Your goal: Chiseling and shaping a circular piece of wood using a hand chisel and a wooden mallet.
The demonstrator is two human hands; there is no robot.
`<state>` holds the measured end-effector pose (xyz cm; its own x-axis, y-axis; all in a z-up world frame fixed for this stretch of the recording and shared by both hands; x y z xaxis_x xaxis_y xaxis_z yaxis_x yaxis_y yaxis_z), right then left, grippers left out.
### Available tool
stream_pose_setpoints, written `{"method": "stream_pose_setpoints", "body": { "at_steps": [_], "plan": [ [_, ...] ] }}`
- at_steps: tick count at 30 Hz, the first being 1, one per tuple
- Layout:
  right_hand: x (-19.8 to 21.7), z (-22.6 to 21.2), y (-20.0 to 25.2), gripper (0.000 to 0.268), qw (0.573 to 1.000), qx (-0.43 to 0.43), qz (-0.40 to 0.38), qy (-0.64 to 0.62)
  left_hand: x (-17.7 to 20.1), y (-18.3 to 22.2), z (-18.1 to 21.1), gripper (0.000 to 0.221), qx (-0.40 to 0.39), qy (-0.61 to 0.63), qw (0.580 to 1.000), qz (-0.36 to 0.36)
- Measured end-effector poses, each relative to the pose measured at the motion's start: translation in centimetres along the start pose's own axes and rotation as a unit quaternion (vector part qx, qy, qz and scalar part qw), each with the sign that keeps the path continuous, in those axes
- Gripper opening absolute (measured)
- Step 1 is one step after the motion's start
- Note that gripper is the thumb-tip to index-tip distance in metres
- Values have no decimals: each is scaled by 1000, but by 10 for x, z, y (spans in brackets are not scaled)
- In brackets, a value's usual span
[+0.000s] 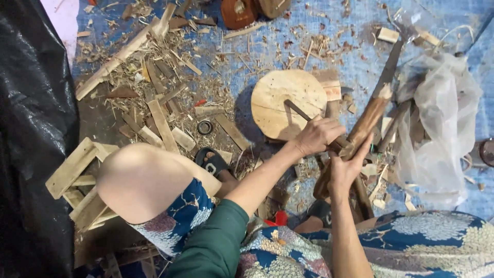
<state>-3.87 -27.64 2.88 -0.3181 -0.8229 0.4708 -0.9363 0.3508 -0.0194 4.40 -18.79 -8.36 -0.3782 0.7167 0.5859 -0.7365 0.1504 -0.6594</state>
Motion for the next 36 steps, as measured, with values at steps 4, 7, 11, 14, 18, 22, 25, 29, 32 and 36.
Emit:
{"method": "stream_pose_setpoints", "body": {
  "at_steps": [4, 7, 11, 14, 18, 22, 25, 29, 32, 36],
  "plan": [
    [-13, 49, -5, 112, 1000, 8, 17, 14, 39, -3, 22, 12, -45, -41, 998, 10],
    [-21, 57, -11, 108, 999, -40, 10, 21, 34, -3, 10, 9, -42, -18, 998, 35],
    [-24, 42, 3, 100, 992, -123, -22, -10, 49, -25, -23, 9, 43, 128, 986, 95],
    [-31, 39, 11, 99, 990, -135, -31, -19, 115, -32, -56, 9, 303, 307, 858, 279],
    [-32, 49, 6, 101, 990, -129, -37, -33, 191, -26, -93, 9, 319, 196, 812, 448],
    [-33, 49, 5, 102, 991, -119, -34, -50, 229, -31, -82, 17, 303, 192, 785, 505],
    [-35, 45, 7, 101, 991, -123, -36, -37, 223, -35, -78, 18, 302, 223, 775, 509],
    [-36, 36, 10, 99, 989, -136, -43, -30, 210, -39, -78, 23, 305, 227, 787, 485],
    [-37, 36, 9, 100, 989, -136, -42, -35, 203, -41, -77, 25, 315, 216, 799, 465],
    [-37, 42, 8, 100, 988, -143, -40, -53, 196, -41, -76, 25, 339, 230, 791, 455]
  ]
}}
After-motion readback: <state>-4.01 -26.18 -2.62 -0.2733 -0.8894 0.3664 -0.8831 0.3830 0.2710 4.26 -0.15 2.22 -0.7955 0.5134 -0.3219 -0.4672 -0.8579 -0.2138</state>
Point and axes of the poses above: each hand's wrist, its own y-axis away from the middle knuckle, its own x-axis out of the back of the hand, z = x × y, the point moved 4 cm from there along -y, towards the middle knuckle, and after that the axes turned 2 degrees about z, right-handed, at the moved point
